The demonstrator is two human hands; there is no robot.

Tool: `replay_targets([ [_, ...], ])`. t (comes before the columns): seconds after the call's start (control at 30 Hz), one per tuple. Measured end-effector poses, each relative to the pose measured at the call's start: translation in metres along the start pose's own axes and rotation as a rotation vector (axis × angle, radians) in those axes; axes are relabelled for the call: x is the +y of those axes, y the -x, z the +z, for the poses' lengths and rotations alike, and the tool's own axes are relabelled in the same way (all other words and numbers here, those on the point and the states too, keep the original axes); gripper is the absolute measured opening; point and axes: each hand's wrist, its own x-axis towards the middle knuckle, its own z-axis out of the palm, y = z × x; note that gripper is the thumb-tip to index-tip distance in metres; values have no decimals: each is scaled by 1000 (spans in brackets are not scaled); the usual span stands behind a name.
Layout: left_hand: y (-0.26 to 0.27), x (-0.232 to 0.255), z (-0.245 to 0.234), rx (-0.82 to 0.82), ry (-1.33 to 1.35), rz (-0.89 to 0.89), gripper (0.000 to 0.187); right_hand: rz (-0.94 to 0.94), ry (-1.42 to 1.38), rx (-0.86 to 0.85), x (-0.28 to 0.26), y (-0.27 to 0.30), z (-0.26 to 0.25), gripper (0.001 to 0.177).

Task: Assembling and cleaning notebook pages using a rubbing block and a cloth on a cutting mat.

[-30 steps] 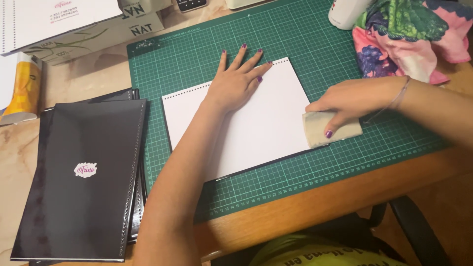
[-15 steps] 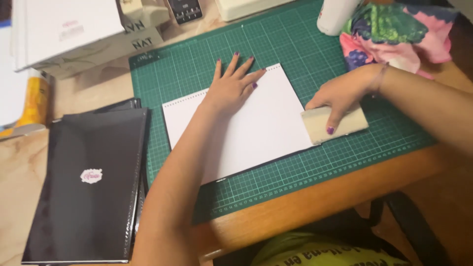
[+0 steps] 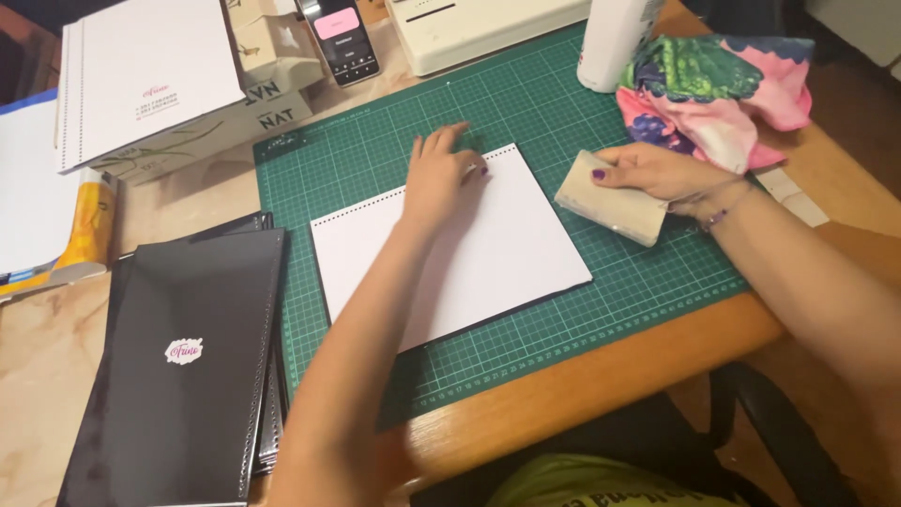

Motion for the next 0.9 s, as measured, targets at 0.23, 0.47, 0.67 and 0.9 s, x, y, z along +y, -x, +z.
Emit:
replay_targets([
  [0.23,-15,71,5,90,188,82,20,-139,24,112,11,20,-16,25],
  [0.47,-43,121,19,113,375,22,17,-10,435,160,-4,36,-69,35],
  [0.67,-73,155,16,-28,531,14,43,-58,378,322,-25,48,-92,32],
  [0.9,-110,201,46,-195,389,-75,45,-297,365,527,-16,39,-120,28],
])
